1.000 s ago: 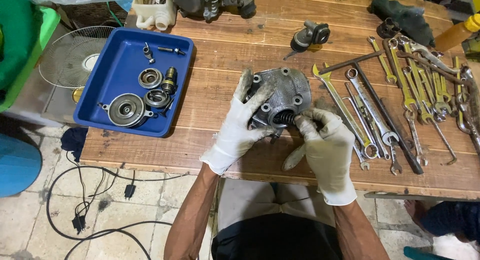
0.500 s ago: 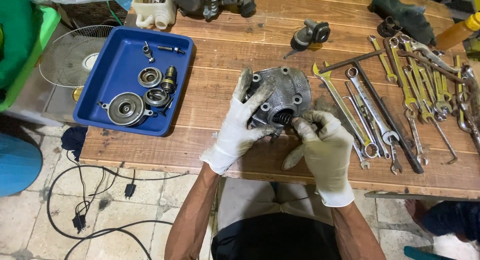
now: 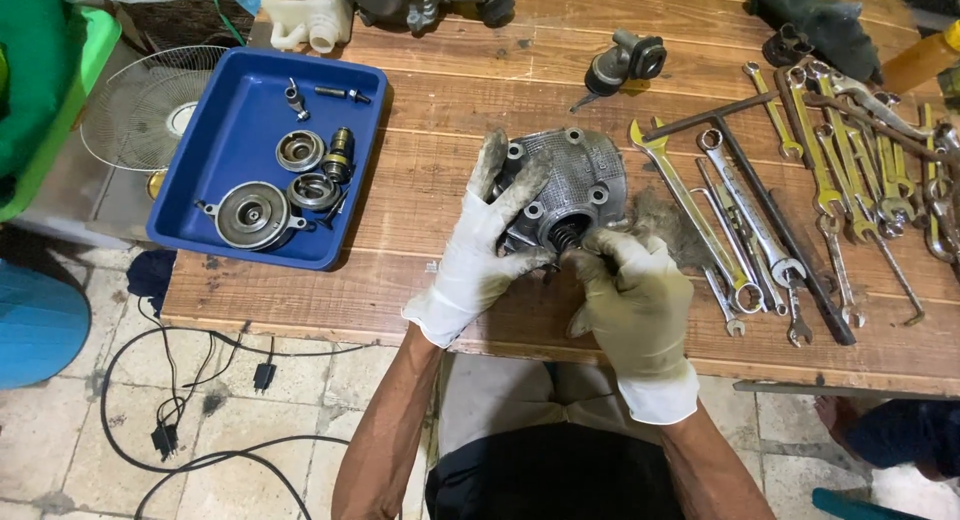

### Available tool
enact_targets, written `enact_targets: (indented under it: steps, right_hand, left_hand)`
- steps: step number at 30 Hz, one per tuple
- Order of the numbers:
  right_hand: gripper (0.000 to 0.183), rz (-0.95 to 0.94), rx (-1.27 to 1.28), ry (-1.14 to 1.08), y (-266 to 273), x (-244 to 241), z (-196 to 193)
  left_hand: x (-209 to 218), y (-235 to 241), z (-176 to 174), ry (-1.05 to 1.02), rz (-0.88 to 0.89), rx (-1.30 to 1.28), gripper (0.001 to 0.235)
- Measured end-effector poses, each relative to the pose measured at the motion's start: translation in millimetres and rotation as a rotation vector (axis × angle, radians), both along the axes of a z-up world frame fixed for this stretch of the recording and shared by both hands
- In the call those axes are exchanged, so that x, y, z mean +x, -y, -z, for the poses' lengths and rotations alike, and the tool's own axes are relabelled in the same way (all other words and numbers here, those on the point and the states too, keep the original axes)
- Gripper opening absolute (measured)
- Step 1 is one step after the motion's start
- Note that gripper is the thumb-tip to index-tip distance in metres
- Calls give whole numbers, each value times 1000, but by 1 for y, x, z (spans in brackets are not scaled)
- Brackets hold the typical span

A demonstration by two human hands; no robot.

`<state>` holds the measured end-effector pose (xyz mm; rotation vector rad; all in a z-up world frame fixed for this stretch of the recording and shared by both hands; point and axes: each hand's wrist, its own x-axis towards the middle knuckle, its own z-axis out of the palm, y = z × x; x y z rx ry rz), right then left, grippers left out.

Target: Cleaning a motorcycle cylinder head and attempting to install a valve spring into its seat.

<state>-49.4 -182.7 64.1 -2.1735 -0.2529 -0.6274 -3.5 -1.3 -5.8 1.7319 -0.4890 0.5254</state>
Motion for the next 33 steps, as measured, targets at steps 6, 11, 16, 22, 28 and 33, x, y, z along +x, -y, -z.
enact_targets:
  steps: [6, 11, 16, 22, 28, 33]
  right_hand:
    - [17, -189, -76, 179, 11, 14, 14]
    - [19, -223, -121, 186, 19, 19, 13]
    - [13, -187, -80, 150, 12, 12, 19]
    - [17, -147, -45, 160, 16, 14, 29]
    - [20, -73, -165, -13, 22, -2, 20]
    - [26, -37, -257, -72, 19, -3, 6]
  left_hand:
    - [1, -1, 0, 23, 9, -12, 84]
    - [0, -1, 1, 37, 7, 8, 89]
    - [0, 3, -2, 33, -27, 18, 99]
    - [-1, 5, 0, 46, -82, 51, 93]
    - [-3, 5, 0, 28, -93, 54, 93]
    - [-6, 6, -3, 7, -85, 45, 95]
